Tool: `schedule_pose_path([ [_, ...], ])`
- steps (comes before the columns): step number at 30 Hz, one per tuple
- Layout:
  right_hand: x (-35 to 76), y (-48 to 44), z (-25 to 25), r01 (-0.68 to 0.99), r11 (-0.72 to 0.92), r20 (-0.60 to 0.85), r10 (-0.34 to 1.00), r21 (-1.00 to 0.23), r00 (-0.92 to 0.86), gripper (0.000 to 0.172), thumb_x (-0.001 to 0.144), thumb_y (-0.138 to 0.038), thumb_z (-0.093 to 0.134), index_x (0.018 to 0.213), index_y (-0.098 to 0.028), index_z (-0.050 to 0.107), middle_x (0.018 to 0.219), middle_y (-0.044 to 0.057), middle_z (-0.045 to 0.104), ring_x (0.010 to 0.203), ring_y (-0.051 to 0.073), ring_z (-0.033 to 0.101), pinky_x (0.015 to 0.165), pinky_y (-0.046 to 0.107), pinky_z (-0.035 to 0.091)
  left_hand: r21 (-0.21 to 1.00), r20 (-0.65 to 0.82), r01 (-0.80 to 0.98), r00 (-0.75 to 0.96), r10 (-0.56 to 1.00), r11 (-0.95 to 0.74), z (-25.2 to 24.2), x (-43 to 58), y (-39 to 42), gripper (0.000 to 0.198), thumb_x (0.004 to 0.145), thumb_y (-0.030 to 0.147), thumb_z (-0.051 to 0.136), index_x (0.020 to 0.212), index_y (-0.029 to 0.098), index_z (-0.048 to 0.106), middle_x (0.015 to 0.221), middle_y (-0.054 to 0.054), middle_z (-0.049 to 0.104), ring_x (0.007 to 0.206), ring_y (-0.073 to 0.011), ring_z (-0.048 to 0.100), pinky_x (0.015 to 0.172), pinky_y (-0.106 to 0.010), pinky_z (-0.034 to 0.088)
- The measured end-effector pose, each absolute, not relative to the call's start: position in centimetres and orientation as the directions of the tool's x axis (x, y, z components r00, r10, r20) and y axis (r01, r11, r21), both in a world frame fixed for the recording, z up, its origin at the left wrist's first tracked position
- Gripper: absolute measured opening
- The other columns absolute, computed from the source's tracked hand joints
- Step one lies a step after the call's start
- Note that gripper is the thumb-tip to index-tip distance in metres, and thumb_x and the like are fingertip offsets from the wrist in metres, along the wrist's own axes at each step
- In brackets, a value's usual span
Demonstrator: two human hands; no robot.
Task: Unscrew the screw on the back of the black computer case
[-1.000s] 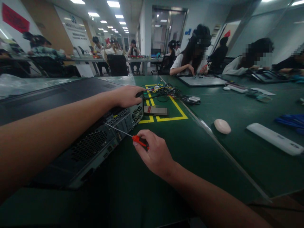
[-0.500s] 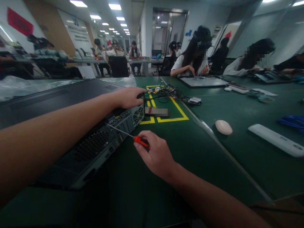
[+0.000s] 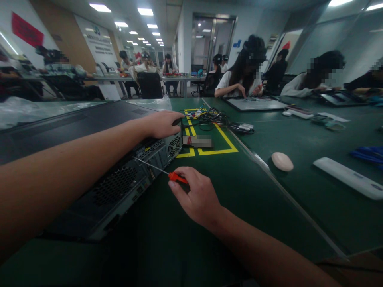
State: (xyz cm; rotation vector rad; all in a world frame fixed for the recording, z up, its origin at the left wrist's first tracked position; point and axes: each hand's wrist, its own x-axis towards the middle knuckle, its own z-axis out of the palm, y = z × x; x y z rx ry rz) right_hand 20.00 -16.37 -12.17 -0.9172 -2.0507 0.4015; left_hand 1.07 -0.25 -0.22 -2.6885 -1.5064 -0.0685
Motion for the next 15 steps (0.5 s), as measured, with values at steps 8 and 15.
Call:
schedule_pose_path([
  [8, 20.05, -16.56, -11.9, 0.457, 0.676, 0.551, 0.737, -0.578, -0.392, 0.028, 0.112, -0.036, 0.055, 0.119, -0.016, 0.073, 0.103, 0.01, 0.077, 0.09, 0.023, 0.073, 0.079, 0.036, 0.057, -0.035, 0.067, 0.857, 0.515, 0.854, -0.514, -0.23, 1.05, -0.21, 0.078, 0.093, 0.043, 0.047, 0.167, 0.017, 0.048, 0.164, -0.013, 0.06, 0.151, -0.0335, 0.054, 0.128, -0.044, 0.039],
  [15, 20.01, -16.29, -12.56, 0.39, 0.65, 0.521, 0.758, -0.652, -0.393, 0.023, 0.104, -0.034, 0.065, 0.124, -0.021, 0.063, 0.116, 0.011, 0.078, 0.101, 0.025, 0.078, 0.09, 0.04, 0.063, -0.036, 0.064, 0.857, 0.516, 0.854, -0.515, -0.2, 1.13, -0.21, 0.078, 0.093, 0.042, 0.048, 0.167, 0.017, 0.048, 0.163, -0.014, 0.061, 0.149, -0.034, 0.055, 0.129, -0.046, 0.038],
])
